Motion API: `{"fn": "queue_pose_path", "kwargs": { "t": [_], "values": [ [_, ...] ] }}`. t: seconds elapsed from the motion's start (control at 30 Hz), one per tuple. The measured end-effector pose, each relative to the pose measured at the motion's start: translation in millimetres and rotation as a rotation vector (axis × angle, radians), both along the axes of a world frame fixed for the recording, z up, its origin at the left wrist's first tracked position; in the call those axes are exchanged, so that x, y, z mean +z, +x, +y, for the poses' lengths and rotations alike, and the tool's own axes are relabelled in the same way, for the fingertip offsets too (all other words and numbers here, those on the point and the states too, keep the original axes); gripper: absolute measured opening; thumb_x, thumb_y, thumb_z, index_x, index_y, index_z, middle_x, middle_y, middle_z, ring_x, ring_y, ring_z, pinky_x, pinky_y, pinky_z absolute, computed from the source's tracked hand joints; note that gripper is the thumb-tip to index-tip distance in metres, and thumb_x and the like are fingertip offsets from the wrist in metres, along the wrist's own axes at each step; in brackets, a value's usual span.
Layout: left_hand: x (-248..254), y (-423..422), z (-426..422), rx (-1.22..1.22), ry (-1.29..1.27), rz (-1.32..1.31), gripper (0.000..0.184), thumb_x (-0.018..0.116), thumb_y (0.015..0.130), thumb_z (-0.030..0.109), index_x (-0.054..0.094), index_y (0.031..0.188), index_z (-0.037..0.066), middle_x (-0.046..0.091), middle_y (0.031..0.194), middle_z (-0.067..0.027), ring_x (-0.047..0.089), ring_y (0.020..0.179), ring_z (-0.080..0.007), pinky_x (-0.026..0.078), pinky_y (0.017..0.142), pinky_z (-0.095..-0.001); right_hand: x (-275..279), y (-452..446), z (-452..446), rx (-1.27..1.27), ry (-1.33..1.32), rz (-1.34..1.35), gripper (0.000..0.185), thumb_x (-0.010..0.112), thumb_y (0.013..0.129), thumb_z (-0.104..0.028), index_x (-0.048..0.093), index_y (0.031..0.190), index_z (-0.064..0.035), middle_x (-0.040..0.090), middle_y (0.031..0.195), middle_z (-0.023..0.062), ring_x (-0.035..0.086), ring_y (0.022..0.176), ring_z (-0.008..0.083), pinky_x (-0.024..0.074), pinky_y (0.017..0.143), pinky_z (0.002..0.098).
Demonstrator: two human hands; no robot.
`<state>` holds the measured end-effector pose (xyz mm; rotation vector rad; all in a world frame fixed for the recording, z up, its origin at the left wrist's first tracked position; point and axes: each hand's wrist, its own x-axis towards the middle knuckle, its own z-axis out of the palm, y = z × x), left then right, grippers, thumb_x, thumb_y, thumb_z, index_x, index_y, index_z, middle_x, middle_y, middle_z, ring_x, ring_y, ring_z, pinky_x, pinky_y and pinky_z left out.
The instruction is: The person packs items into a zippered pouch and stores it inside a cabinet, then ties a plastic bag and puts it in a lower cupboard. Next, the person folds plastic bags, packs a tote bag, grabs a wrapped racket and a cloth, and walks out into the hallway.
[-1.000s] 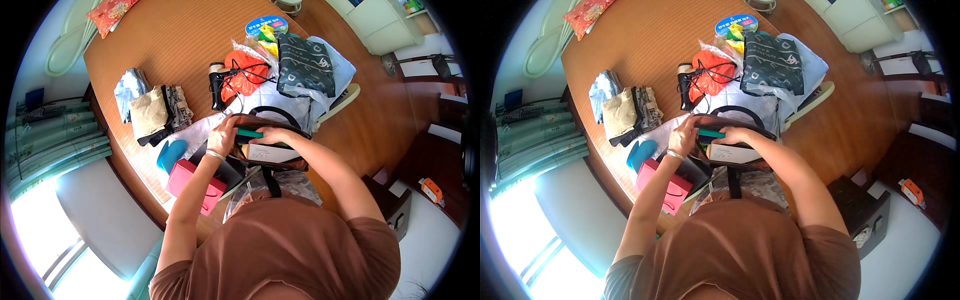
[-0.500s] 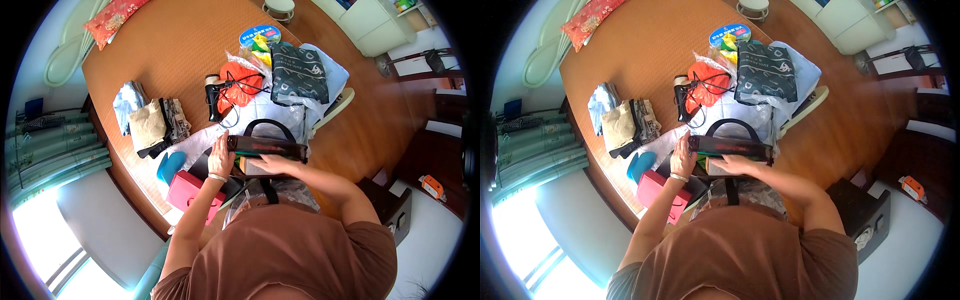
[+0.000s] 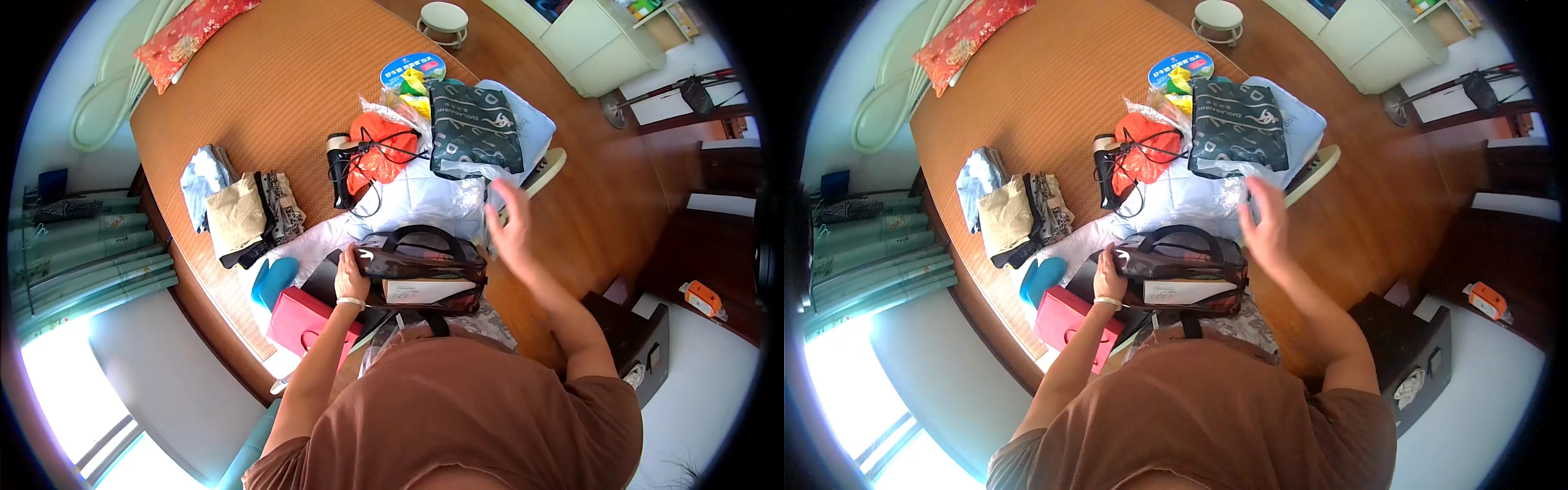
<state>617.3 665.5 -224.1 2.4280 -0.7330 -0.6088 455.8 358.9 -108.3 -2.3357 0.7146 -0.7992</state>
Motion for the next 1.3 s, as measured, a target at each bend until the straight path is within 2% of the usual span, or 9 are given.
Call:
{"fn": "queue_pose_path", "kwargs": {
  "t": [0.13, 0.4, 0.47, 0.5, 0.6, 0.63, 1.03, 1.17, 1.3],
  "values": [
    [46, -20, -6, -0.096, -0.08, -0.171, 0.08, 0.061, 0.069, -0.006, 0.028, 0.142, 0.001, 0.039, 0.136, -0.0237, 0.04, 0.125, -0.041, 0.036, 0.105, -0.0427, -17, -16, -59, -0.051, -0.207, 0.368, 0.088, 0.08, 0.068, -0.019, 0.034, 0.143, -0.0114, 0.031, 0.148, 0.0135, 0.032, 0.134, 0.0323, 0.0312, 0.105, 0.0528],
    [98, -43, -39, -0.469, -0.026, -0.241, 0.088, 0.074, 0.067, 0.013, 0.032, 0.145, 0.009, 0.037, 0.144, -0.0138, 0.03, 0.138, -0.0317, 0.02, 0.115, -0.0474, -77, 21, -110, 0.127, -0.357, 0.777, 0.11, 0.085, 0.062, -0.029, 0.02, 0.15, -0.0179, 0.016, 0.156, 0.0115, 0.021, 0.143, 0.0269, 0.0258, 0.109, 0.0585],
    [95, -51, -50, -0.491, 0.022, -0.263, 0.086, 0.077, 0.068, 0.019, 0.035, 0.142, 0.009, 0.041, 0.141, -0.0119, 0.032, 0.136, -0.031, 0.019, 0.115, -0.0501, -102, 30, -130, 0.222, -0.303, 0.868, 0.102, 0.079, 0.068, -0.025, 0.019, 0.15, -0.019, 0.026, 0.152, 0.0128, 0.026, 0.141, 0.0285, 0.0307, 0.105, 0.0586],
    [94, -53, -54, -0.463, 0.033, -0.268, 0.084, 0.077, 0.068, 0.02, 0.037, 0.141, 0.01, 0.041, 0.14, -0.0117, 0.033, 0.135, -0.0307, 0.018, 0.115, -0.0503, -114, 31, -143, 0.261, -0.41, 0.712, 0.077, 0.071, 0.073, -0.015, 0.038, 0.143, -0.0175, 0.05, 0.135, 0.0178, 0.05, 0.123, 0.031, 0.0447, 0.094, 0.0506],
    [92, -57, -62, -0.399, 0.056, -0.265, 0.079, 0.077, 0.068, 0.021, 0.042, 0.138, 0.01, 0.044, 0.138, -0.0114, 0.034, 0.134, -0.0304, 0.018, 0.115, -0.0508, -115, 46, -193, 0.312, -0.182, 0.75, 0.05, 0.062, 0.075, -0.007, 0.059, 0.125, -0.0159, 0.066, 0.11, 0.0164, 0.065, 0.097, 0.032, 0.052, 0.079, 0.0428],
    [91, -58, -63, -0.384, 0.046, -0.251, 0.077, 0.077, 0.068, 0.021, 0.044, 0.137, 0.011, 0.044, 0.137, -0.0111, 0.034, 0.134, -0.0304, 0.018, 0.115, -0.0509, -104, 52, -203, 0.224, -0.224, 0.411, 0.036, 0.059, 0.076, -0.006, 0.068, 0.11, -0.0152, 0.069, 0.095, 0.0135, 0.067, 0.082, 0.0333, 0.0535, 0.072, 0.0409],
    [92, -78, -77, -0.218, 0.038, -0.245, 0.067, 0.075, 0.07, 0.019, 0.048, 0.13, 0.007, 0.044, 0.138, -0.0125, 0.034, 0.135, -0.031, 0.019, 0.115, -0.0502, 87, 268, -261, 0.471, -0.172, -0.031, 0.041, 0.051, 0.075, -0.001, 0.068, 0.105, -0.0226, 0.069, 0.092, 0.0104, 0.066, 0.086, 0.0332, 0.0519, 0.074, 0.0405],
    [93, -87, -78, -0.16, 0.05, -0.237, 0.066, 0.075, 0.068, 0.019, 0.051, 0.127, 0.006, 0.044, 0.138, -0.0131, 0.033, 0.136, -0.0312, 0.019, 0.115, -0.0498, 83, 331, -227, 0.494, -0.155, -0.004, 0.033, 0.052, 0.077, -0.006, 0.069, 0.102, -0.0196, 0.069, 0.092, 0.0117, 0.066, 0.087, 0.0333, 0.0517, 0.075, 0.0394],
    [98, -94, -80, -0.08, 0.032, -0.23, 0.069, 0.077, 0.066, 0.017, 0.05, 0.128, 0.008, 0.045, 0.137, -0.0126, 0.035, 0.135, -0.0318, 0.022, 0.114, -0.0511, 17, 389, -197, 0.335, 0.277, 0.054, 0.025, 0.054, 0.083, -0.009, 0.073, 0.097, -0.0174, 0.071, 0.091, 0.0097, 0.068, 0.085, 0.0251, 0.0518, 0.074, 0.0358]
  ]
}}
